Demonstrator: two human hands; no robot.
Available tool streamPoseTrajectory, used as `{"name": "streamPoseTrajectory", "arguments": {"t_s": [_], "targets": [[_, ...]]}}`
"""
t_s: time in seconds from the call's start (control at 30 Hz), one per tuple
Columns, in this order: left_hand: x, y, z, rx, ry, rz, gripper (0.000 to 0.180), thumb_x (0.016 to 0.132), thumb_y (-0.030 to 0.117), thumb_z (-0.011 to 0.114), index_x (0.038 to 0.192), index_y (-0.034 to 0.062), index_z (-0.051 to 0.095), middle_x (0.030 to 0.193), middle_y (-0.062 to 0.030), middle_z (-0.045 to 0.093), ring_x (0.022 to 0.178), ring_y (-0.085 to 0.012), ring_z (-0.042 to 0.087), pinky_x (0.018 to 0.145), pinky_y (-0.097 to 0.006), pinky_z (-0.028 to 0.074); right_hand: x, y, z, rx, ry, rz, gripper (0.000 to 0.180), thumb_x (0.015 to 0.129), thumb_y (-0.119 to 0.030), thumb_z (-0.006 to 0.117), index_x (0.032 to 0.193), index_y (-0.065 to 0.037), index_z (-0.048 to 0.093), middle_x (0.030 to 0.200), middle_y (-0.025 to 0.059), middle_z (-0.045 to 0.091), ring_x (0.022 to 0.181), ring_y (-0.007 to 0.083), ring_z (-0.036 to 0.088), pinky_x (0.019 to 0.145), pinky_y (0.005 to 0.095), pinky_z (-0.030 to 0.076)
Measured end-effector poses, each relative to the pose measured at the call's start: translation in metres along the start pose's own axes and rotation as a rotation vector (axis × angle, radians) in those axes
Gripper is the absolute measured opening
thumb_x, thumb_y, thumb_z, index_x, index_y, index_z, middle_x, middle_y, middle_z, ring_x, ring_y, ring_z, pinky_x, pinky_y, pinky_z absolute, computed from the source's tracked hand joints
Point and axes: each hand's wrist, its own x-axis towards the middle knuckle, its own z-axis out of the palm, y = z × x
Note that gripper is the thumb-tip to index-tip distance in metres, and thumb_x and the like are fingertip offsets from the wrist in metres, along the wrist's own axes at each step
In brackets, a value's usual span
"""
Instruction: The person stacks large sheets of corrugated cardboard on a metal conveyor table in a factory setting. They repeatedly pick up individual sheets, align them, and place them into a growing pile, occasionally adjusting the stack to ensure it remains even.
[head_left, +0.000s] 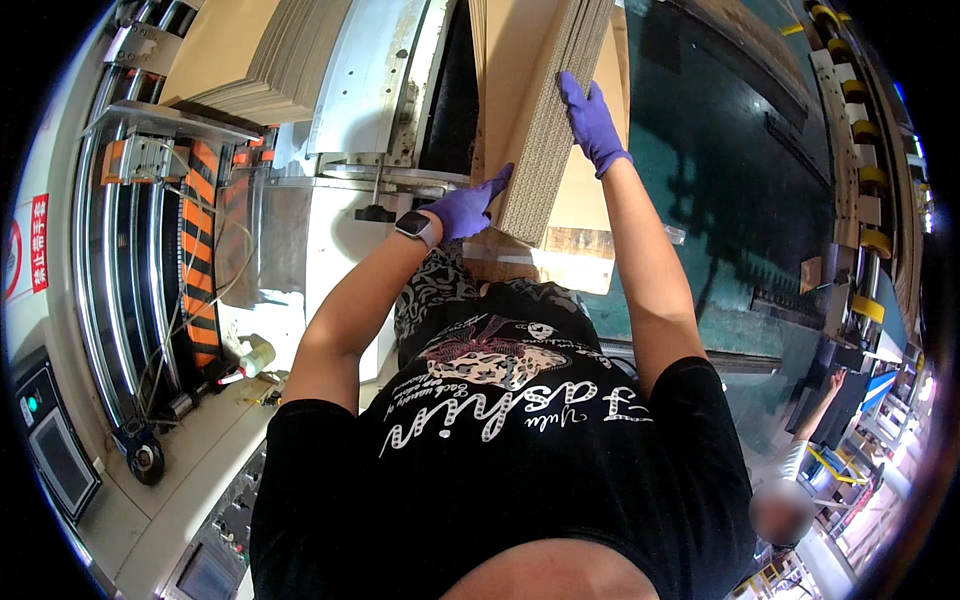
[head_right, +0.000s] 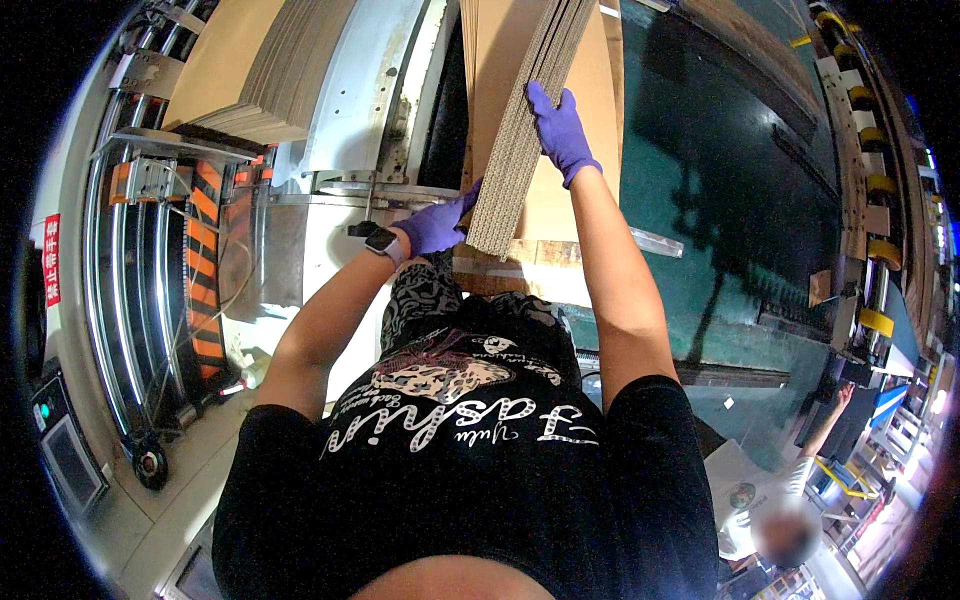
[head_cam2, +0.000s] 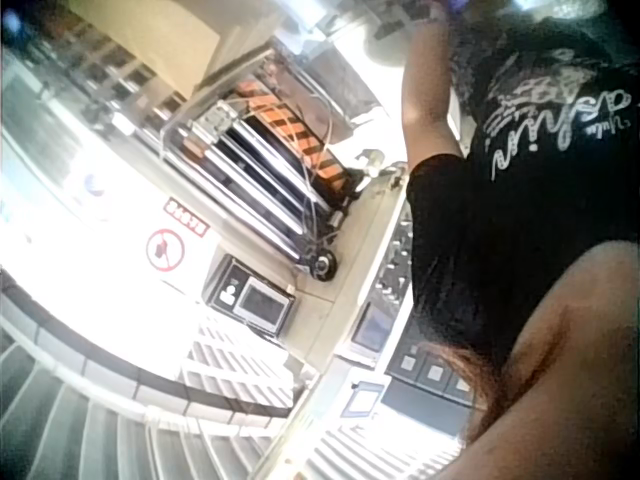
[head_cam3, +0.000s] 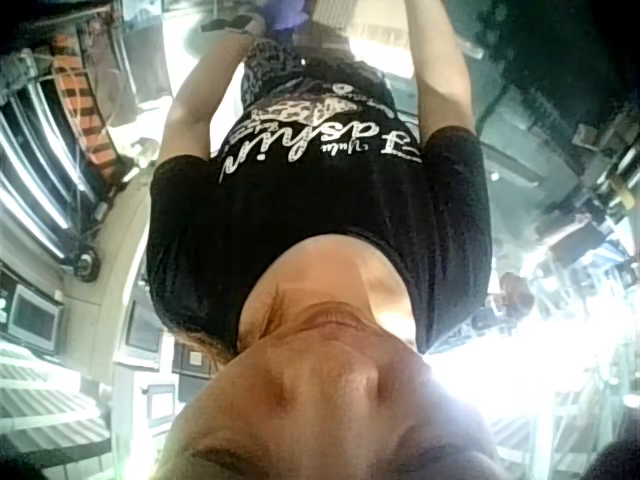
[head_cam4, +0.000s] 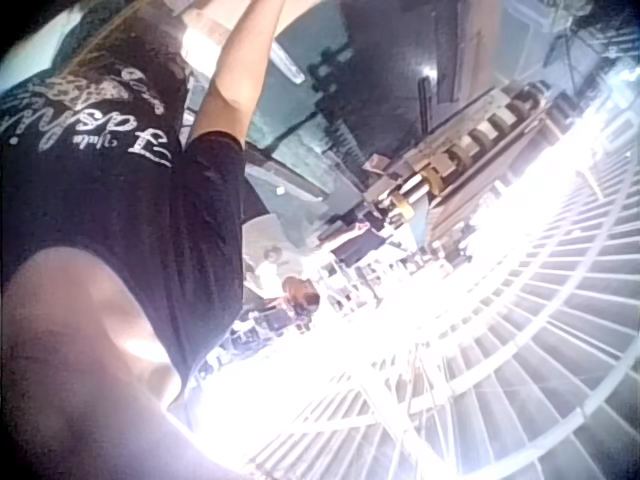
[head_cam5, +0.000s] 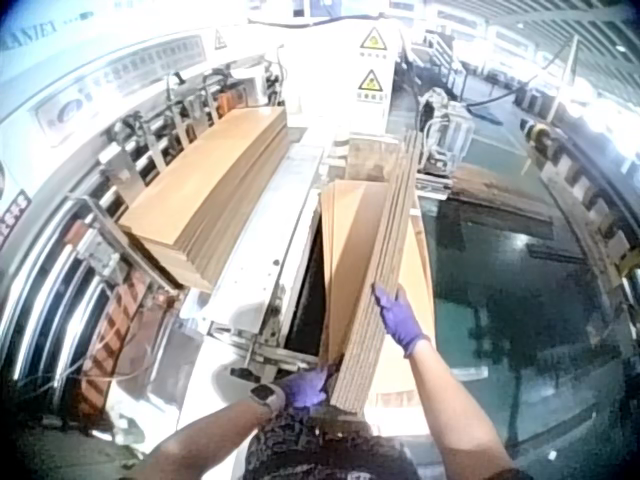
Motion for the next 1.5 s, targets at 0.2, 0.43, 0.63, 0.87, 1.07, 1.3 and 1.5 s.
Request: {"name": "streamPoseTrajectory", "arguments": {"t_s": [0.2, 0.43, 0.63, 0.87, 1.07, 1.3, 1.5], "targets": [[-0.003, 0.013, -0.011, -0.021, -0.022, -0.032, 0.099, 0.076, -0.001, 0.052, 0.152, 0.0291, -0.004, 0.124, -0.0303, 0.053, 0.091, -0.0399, 0.065, 0.081, -0.044, 0.052, -0.003, -0.004, -0.002, 0.003, 0.016, 0.042, 0.069, 0.088, -0.054, 0.06, 0.124, 0.003, 0.047, 0.105, 0.0123, 0.059, 0.087, 0.0171, 0.058, 0.076, 0.0301, 0.049], [-0.001, 0.014, -0.015, -0.026, -0.025, -0.036, 0.097, 0.076, -0.002, 0.05, 0.152, 0.0306, 0.0, 0.123, -0.0296, 0.054, 0.091, -0.039, 0.065, 0.081, -0.043, 0.052, -0.004, -0.008, -0.002, 0.071, 0.004, 0.071, 0.07, 0.086, -0.055, 0.062, 0.123, 0.002, 0.043, 0.097, 0.0123, 0.059, 0.077, 0.0177, 0.06, 0.064, 0.0317, 0.054], [-0.001, 0.0, -0.004, -0.058, 0.088, 0.088, 0.091, 0.078, -0.003, 0.047, 0.153, 0.0289, 0.006, 0.126, -0.0282, 0.053, 0.089, -0.0352, 0.065, 0.079, -0.042, 0.053, -0.005, -0.009, -0.002, 0.014, -0.014, 0.062, 0.072, 0.085, -0.055, 0.062, 0.125, 0.001, 0.043, 0.101, 0.0137, 0.06, 0.079, 0.0181, 0.061, 0.065, 0.0321, 0.054], [0.002, 0.036, -0.042, -1.112, 0.162, -0.126, 0.045, 0.093, 0.016, 0.054, 0.136, 0.0072, 0.043, 0.106, -0.0122, 0.063, 0.092, -0.0214, 0.064, 0.078, -0.032, 0.052, -0.004, -0.007, -0.001, 0.055, -0.009, 0.042, 0.069, 0.086, -0.052, 0.064, 0.123, 0.003, 0.045, 0.1, 0.0133, 0.06, 0.082, 0.018, 0.061, 0.067, 0.0325, 0.053], [0.004, 0.134, -0.044, -0.045, 0.417, -0.277, 0.122, 0.069, 0.054, 0.076, 0.137, -0.0211, 0.008, 0.128, -0.0398, 0.039, 0.104, -0.0424, 0.059, 0.09, -0.038, 0.049, 0.022, 0.033, 0.005, -0.1, 0.039, 0.009, 0.088, 0.084, -0.06, 0.058, 0.131, 0.011, 0.036, 0.121, 0.0276, 0.054, 0.111, 0.0329, 0.054, 0.093, 0.0369, 0.043], [-0.005, 0.115, -0.047, -0.092, 0.564, -0.24, 0.109, 0.074, 0.036, 0.072, 0.143, -0.0123, 0.003, 0.122, -0.0382, 0.044, 0.091, -0.0457, 0.061, 0.075, -0.046, 0.053, 0.013, 0.031, 0.005, 0.223, -0.012, 0.207, 0.082, 0.084, -0.065, 0.054, 0.129, 0.002, 0.041, 0.119, 0.0202, 0.052, 0.107, 0.0296, 0.053, 0.09, 0.037, 0.046], [-0.062, 0.125, -0.143, -0.167, 0.563, -0.229, 0.108, 0.072, 0.045, 0.077, 0.142, -0.0117, 0.018, 0.129, -0.031, 0.048, 0.116, -0.0368, 0.054, 0.094, -0.041, 0.046, -0.008, 0.117, -0.042, -0.016, -0.037, 0.566, 0.076, 0.092, -0.061, 0.045, 0.136, 0.0, 0.044, 0.128, 0.0124, 0.055, 0.104, 0.0216, 0.058, 0.09, 0.0317, 0.047]]}}
